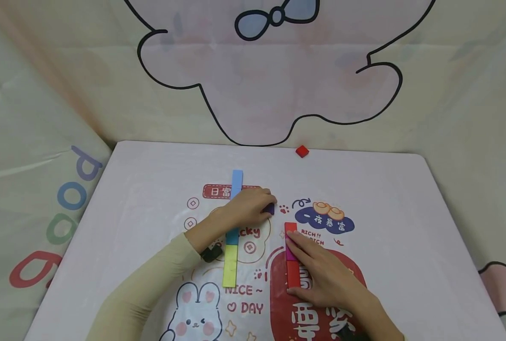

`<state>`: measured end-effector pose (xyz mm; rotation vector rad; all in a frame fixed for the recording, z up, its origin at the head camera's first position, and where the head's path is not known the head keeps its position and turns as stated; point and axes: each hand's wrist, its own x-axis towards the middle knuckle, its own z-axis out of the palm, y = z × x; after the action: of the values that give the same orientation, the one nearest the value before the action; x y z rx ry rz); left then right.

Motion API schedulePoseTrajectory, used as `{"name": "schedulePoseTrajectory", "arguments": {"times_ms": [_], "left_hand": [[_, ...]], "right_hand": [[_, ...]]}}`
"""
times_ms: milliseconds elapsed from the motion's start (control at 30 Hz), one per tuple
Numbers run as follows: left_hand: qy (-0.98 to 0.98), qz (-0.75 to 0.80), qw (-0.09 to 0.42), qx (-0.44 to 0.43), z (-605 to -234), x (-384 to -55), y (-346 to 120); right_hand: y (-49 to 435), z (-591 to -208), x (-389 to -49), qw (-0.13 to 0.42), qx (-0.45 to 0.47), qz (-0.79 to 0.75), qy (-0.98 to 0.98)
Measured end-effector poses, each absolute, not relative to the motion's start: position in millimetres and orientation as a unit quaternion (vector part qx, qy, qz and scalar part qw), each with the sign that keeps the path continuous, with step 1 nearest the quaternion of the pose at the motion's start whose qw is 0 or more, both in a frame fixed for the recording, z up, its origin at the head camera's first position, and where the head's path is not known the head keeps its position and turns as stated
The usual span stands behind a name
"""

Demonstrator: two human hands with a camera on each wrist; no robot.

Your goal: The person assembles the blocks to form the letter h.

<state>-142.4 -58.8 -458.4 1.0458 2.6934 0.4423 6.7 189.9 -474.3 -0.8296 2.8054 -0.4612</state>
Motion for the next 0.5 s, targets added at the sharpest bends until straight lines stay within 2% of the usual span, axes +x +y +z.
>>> {"name": "schedulePoseTrajectory", "arguments": {"times_ms": [500], "left_hand": [[0.916,0.153,0.115,0.353,-458.4,-143.2,-60.9]], "right_hand": [[185.6,-471.7,2.2,0.093,-0.293,-0.152,0.939]]}}
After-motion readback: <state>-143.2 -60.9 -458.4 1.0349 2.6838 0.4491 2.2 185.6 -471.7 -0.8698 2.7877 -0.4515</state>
